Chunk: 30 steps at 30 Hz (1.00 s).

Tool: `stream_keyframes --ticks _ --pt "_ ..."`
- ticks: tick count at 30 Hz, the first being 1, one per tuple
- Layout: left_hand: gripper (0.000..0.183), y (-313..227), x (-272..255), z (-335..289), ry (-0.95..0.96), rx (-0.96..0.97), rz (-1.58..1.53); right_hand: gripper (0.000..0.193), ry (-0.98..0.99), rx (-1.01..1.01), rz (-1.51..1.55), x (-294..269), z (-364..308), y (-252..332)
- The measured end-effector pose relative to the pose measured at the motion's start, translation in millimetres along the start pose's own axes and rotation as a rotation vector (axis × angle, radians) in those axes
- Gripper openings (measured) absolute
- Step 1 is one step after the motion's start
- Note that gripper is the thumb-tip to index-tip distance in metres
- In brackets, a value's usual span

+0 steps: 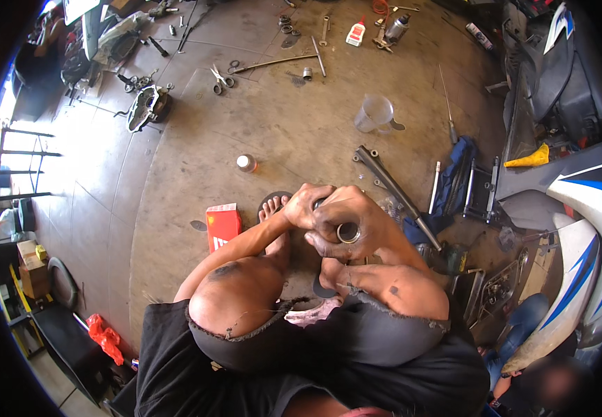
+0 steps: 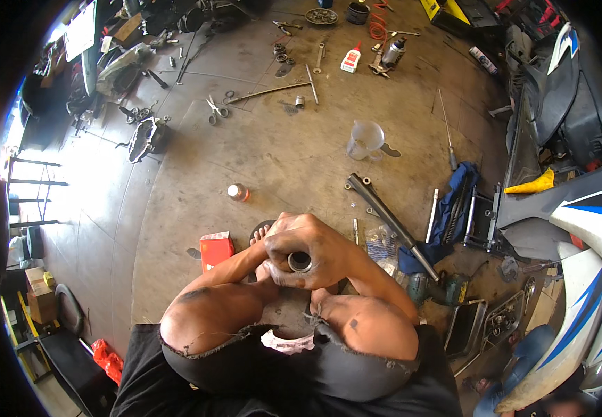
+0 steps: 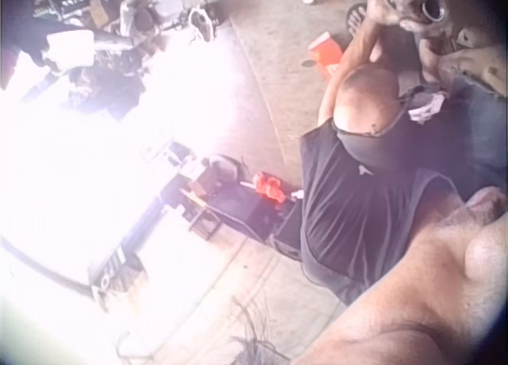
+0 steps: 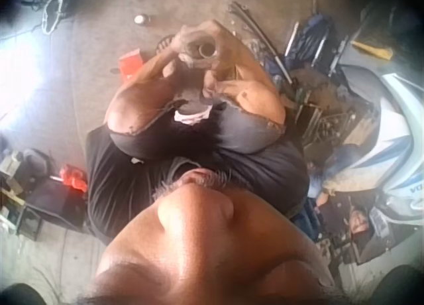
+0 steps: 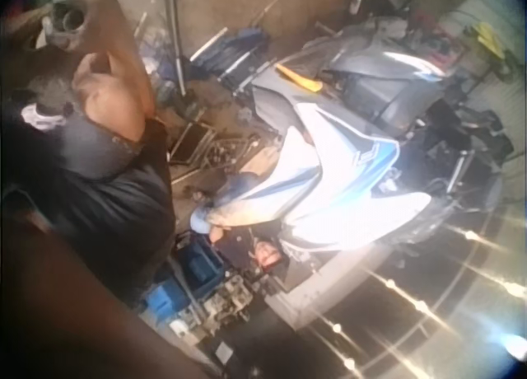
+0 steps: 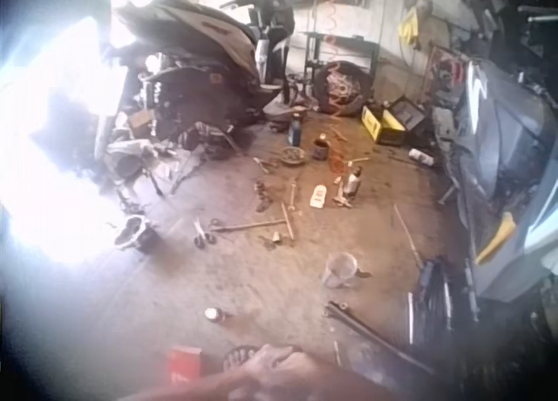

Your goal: The person services a motorcycle front fork by cleaning the internal components, pouring oil from a measuring cup into the fork tube, and reassembling the spring and internal rods.

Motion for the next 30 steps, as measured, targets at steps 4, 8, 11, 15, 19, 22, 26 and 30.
stream_keyframes --ticks 4,8,11,15,19,22,26,30 --pt "0.048 -19 -5 -8 0.01 0.025 -0.039 0.027 0.104 -0.085 0.125 4 3 -7" --pt "0.05 -14 0 3 -0.02 0.066 -0.072 0.026 0.122 -0.075 0.169 2 -5 -16" --pt "0.049 -10 -2 1 -0.037 0.027 -0.074 0.026 0.063 -0.058 0.203 7 -17 -34" --pt "0.045 -7 -4 3 -0.03 0.025 -0.084 0.027 0.044 0.026 0.1 3 -18 -36" --pt "0.041 -7 -4 3 -0.041 0.046 -0.059 0.028 0.031 0.085 0.096 3 -20 -41" --pt "0.04 -7 -1 7 -0.035 0.043 -0.028 0.028 0.005 0.072 0.101 1 -26 -49" --pt "0.04 -2 -1 7 -0.038 0.059 -0.023 0.029 -0.016 0.072 0.093 1 -28 -54" --pt "0.04 -2 -4 4 -0.057 0.087 -0.01 0.028 -0.023 0.088 0.082 4 -27 -57"
Point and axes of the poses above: each hand's wrist, its own z-axis towards the middle knuckle, its own x-axis out of the palm, y = z × x, the point moved 5 cm from there along z, towards the middle knuckle, and after that the axes turned 7 degrees about -x, right-handed, at the moved point
